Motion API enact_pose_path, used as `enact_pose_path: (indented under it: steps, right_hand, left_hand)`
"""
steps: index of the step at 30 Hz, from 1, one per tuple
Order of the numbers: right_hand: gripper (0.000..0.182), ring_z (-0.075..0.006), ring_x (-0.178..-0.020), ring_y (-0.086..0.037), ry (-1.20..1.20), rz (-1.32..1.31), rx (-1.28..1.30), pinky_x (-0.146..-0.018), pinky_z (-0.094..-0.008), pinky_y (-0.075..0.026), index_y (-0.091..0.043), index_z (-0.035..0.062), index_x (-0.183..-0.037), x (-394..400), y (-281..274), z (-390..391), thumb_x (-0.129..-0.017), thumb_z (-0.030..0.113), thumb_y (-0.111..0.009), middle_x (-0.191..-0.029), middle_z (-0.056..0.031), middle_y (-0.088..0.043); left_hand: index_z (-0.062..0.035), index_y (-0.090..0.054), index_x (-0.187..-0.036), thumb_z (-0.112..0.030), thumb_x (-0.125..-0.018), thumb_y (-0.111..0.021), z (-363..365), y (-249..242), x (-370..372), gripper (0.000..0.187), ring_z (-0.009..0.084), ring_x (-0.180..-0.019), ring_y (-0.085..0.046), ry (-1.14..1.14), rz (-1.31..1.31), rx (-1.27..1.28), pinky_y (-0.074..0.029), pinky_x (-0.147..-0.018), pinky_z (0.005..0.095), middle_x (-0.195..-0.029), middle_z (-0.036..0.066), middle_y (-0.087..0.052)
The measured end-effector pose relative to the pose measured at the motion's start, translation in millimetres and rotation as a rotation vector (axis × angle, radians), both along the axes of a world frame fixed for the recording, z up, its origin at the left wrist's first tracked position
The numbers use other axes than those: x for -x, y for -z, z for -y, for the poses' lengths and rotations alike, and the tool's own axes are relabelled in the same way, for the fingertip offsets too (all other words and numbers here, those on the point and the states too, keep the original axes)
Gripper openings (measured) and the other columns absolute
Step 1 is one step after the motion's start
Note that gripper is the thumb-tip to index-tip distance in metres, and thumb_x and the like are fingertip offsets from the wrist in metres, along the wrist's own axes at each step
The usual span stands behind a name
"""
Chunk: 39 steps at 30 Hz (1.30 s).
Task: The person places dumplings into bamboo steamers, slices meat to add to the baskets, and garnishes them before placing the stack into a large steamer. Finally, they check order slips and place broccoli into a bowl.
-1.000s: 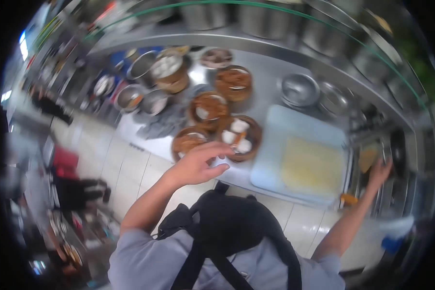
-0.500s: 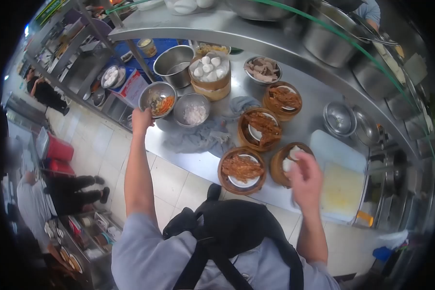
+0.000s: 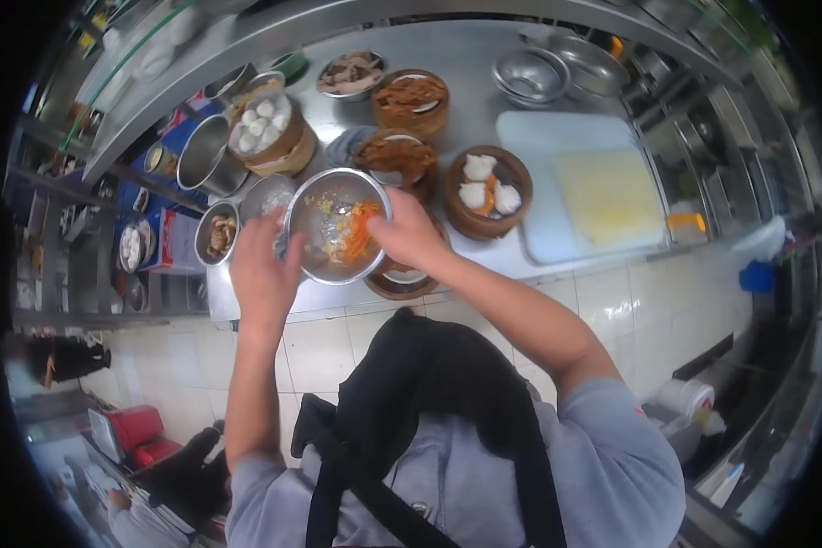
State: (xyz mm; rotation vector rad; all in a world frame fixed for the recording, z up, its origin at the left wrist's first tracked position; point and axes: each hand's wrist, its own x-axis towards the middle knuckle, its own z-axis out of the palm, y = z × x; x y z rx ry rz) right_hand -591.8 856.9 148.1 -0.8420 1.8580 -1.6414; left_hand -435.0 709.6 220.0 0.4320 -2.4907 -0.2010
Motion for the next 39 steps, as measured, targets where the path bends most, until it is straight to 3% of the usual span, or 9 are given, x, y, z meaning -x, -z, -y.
enact_pose_path:
  steps: [1, 5, 16, 18, 23, 26, 30, 35, 39]
  right_hand:
    - [0.038, -0.0182, -0.091, -0.064, -0.004, 0.027, 0.055, -0.085, -0.034, -0.051, -0.06, -0.0057, -0.116, 1, -3, -11, -0.08, 0.006, -0.054, -0.099, -0.0143, -0.069]
    - [0.035, -0.0316, -0.092, -0.068, 0.012, -0.056, 0.063, -0.083, -0.0413, -0.053, -0.06, -0.0053, -0.114, 5, -6, -50, -0.08, 0.006, -0.054, -0.097, -0.0196, -0.069]
    - [0.035, -0.0271, -0.095, -0.065, 0.078, -0.041, 0.011, -0.087, -0.0375, -0.05, -0.06, -0.0067, -0.111, 1, -1, -118, -0.079, 0.005, -0.053, -0.099, -0.0208, -0.068]
    - [0.03, -0.0379, -0.095, -0.066, 0.169, -0.02, 0.028, -0.085, -0.0433, -0.05, -0.062, -0.0067, -0.106, -1, 6, -120, -0.08, 0.006, -0.055, -0.097, -0.0249, -0.068]
    - [0.031, -0.0367, -0.094, -0.067, 0.15, 0.016, 0.0, -0.083, -0.0425, -0.051, -0.062, -0.0055, -0.108, 7, -4, -127, -0.081, 0.006, -0.055, -0.095, -0.0236, -0.069]
    - [0.032, -0.0349, -0.092, -0.068, 0.152, 0.072, -0.054, -0.081, -0.0414, -0.053, -0.062, -0.0049, -0.11, 11, -5, -124, -0.081, 0.007, -0.056, -0.095, -0.0229, -0.069]
    - [0.035, -0.0327, -0.096, -0.068, 0.251, -0.064, -0.1, -0.087, -0.0402, -0.052, -0.06, -0.0054, -0.114, 13, -1, -124, -0.082, 0.007, -0.056, -0.098, -0.022, -0.069]
    - [0.037, -0.0342, -0.099, -0.066, 0.29, -0.066, -0.12, -0.09, -0.0397, -0.05, -0.06, -0.0051, -0.116, 25, -35, -153, -0.082, 0.008, -0.056, -0.103, -0.0229, -0.068]
    - [0.038, -0.0307, -0.098, -0.066, 0.423, -0.171, -0.143, -0.091, -0.0377, -0.049, -0.06, -0.0047, -0.118, 39, -43, -176, -0.083, 0.008, -0.055, -0.105, -0.0202, -0.068]
  left_hand:
    - [-0.0047, -0.068, -0.106, -0.008, -0.079, -0.068, -10, -4, 9, 0.027, 0.0308, -0.094, -0.059, 0.185, 0.076, -0.036, -0.05, -0.081, 0.0398, -0.096, 0.008, -0.066]
    - [-0.0056, -0.069, -0.103, -0.004, -0.075, -0.067, -39, 0, 43, 0.028, 0.0298, -0.092, -0.056, 0.606, 0.512, 0.048, -0.048, -0.088, 0.0392, -0.097, 0.008, -0.066]
    - [-0.003, -0.07, -0.09, -0.007, -0.077, -0.064, -95, 16, 63, 0.015, 0.0321, -0.094, -0.058, 0.75, 0.751, 0.059, -0.048, -0.088, 0.0427, -0.089, 0.012, -0.066]
    - [-0.0024, -0.069, -0.088, -0.008, -0.077, -0.064, -96, 17, 72, 0.013, 0.0326, -0.095, -0.059, 0.742, 0.806, 0.097, -0.048, -0.087, 0.0434, -0.088, 0.014, -0.066]
    - [-0.0032, -0.069, -0.087, -0.009, -0.076, -0.064, -102, 1, 97, 0.013, 0.0348, -0.099, -0.061, 0.679, 1.082, 0.043, -0.05, -0.085, 0.0444, -0.089, 0.018, -0.066]
    - [-0.0033, -0.069, -0.087, -0.01, -0.075, -0.065, -101, 18, 107, 0.014, 0.0353, -0.095, -0.063, 0.775, 1.025, 0.25, -0.051, -0.084, 0.0437, -0.091, 0.019, -0.066]
    - [-0.0046, -0.073, -0.092, -0.007, -0.075, -0.064, -100, 3, 116, 0.019, 0.0361, -0.095, -0.064, 0.79, 1.115, 0.196, -0.052, -0.086, 0.0428, -0.094, 0.021, -0.066]
    - [-0.0014, -0.069, -0.091, -0.011, -0.075, -0.068, -77, -36, 104, 0.019, 0.0278, -0.082, -0.063, 0.752, 0.717, -0.316, -0.05, -0.076, 0.0383, -0.088, 0.016, -0.063]
    - [-0.0002, -0.069, -0.089, -0.014, -0.075, -0.07, -59, -21, 88, 0.02, 0.0305, -0.083, -0.063, 0.593, 0.658, -0.434, -0.051, -0.077, 0.0396, -0.084, 0.018, -0.064]
